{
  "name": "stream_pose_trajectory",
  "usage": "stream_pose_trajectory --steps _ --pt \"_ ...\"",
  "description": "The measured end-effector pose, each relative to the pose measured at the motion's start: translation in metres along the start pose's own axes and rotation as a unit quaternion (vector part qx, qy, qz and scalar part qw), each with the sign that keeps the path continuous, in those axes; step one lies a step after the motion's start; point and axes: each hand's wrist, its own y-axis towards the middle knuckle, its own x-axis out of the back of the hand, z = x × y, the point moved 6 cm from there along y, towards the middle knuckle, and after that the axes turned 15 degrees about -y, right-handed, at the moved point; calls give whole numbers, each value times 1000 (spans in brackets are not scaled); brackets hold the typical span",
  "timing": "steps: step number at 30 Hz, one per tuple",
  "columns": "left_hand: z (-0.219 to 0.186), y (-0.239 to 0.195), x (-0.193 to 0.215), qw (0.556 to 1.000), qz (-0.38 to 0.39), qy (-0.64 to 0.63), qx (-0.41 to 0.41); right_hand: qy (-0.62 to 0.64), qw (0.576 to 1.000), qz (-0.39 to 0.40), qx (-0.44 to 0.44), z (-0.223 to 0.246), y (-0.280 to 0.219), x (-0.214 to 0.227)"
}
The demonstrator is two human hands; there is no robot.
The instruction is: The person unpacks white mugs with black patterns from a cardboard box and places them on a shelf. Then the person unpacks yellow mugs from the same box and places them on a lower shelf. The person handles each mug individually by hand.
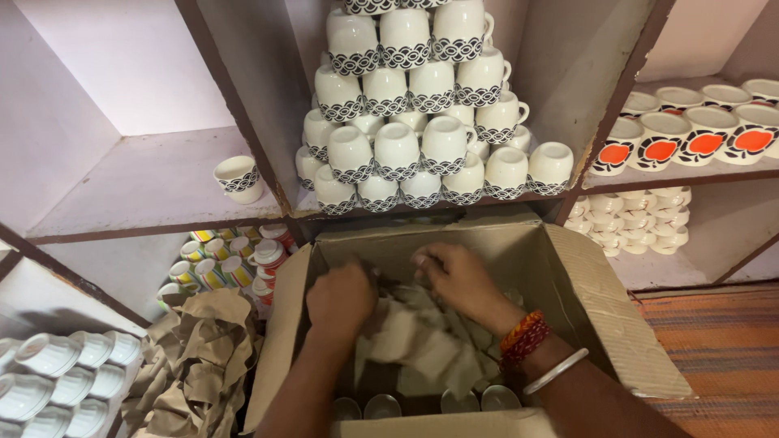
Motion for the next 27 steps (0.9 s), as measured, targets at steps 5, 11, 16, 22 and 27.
stream_pose_trajectory --steps 5,11,16,22,27 --pt "-31 -15 23 991 -108 57 -62 34 999 -7 -7 9 -5 6" --pt "-19 9 -4 821 85 -562 51 267 952 137 -59 18 -19 -1" --pt "-24 -5 -1 844 -77 -530 7 394 894 188 -99 12 -17 -4" --pt "-85 -65 20 877 -228 -133 -402 521 803 137 -255 10 -21 1" --pt "-48 -9 19 888 -110 -444 -41 334 940 67 -25 62 -29 16"
